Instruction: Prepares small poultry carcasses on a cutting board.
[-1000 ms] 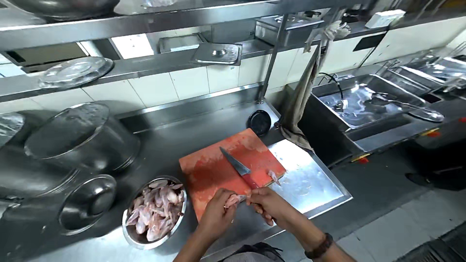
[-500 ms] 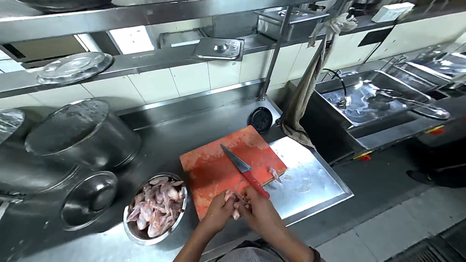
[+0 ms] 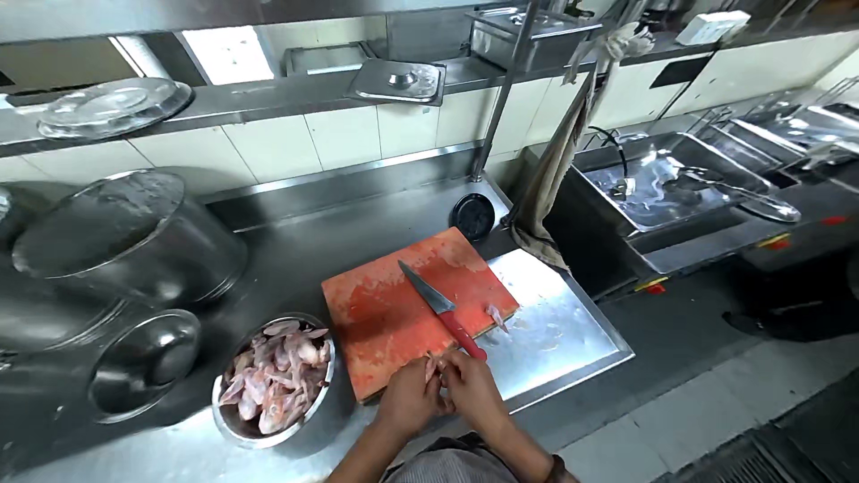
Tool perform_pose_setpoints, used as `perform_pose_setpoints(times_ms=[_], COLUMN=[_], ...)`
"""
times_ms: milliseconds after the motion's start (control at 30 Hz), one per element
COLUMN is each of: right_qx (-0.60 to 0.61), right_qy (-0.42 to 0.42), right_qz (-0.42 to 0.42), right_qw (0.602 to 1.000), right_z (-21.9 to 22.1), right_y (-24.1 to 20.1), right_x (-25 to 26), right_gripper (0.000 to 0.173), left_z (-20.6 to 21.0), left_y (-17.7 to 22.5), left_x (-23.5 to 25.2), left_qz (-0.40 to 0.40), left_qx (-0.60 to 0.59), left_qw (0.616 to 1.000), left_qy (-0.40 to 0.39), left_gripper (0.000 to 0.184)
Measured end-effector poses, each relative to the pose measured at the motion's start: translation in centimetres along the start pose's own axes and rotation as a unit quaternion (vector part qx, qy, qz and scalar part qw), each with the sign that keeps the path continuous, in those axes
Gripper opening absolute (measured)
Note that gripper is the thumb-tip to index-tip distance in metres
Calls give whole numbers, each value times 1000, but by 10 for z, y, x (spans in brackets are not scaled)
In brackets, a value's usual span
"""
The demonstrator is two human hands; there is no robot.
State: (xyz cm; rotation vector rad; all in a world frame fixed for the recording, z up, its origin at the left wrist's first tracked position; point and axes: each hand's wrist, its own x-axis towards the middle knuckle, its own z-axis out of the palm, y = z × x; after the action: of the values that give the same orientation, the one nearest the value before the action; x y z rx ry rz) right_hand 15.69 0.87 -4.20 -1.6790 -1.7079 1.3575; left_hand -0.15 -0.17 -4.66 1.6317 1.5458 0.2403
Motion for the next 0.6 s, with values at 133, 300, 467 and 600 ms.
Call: perform_pose_setpoints(times_ms=[133,300,467,600], right_qx=[225,378,325,251], right_qy=[-1,-59,-39,-63], right_qz=[74,85,21,33], right_qw=[972,920,945,965], right_z=[-8,-13,4,-9], right_y=[3,7,14,13], right_x=[5,-5,-5,-12], right_gripper=[20,45,33,31], left_z=[7,-2,-6,-14], left_y=[-9,-7,-5,-10], left_x=[2,8,13,15], left_qz=[7,-24,-28,-20], left_qx=[33,59,100,108], left_qw=[999,997,995,994], left_qy=[27,37,3,-14], left_gripper=[40,39,38,42])
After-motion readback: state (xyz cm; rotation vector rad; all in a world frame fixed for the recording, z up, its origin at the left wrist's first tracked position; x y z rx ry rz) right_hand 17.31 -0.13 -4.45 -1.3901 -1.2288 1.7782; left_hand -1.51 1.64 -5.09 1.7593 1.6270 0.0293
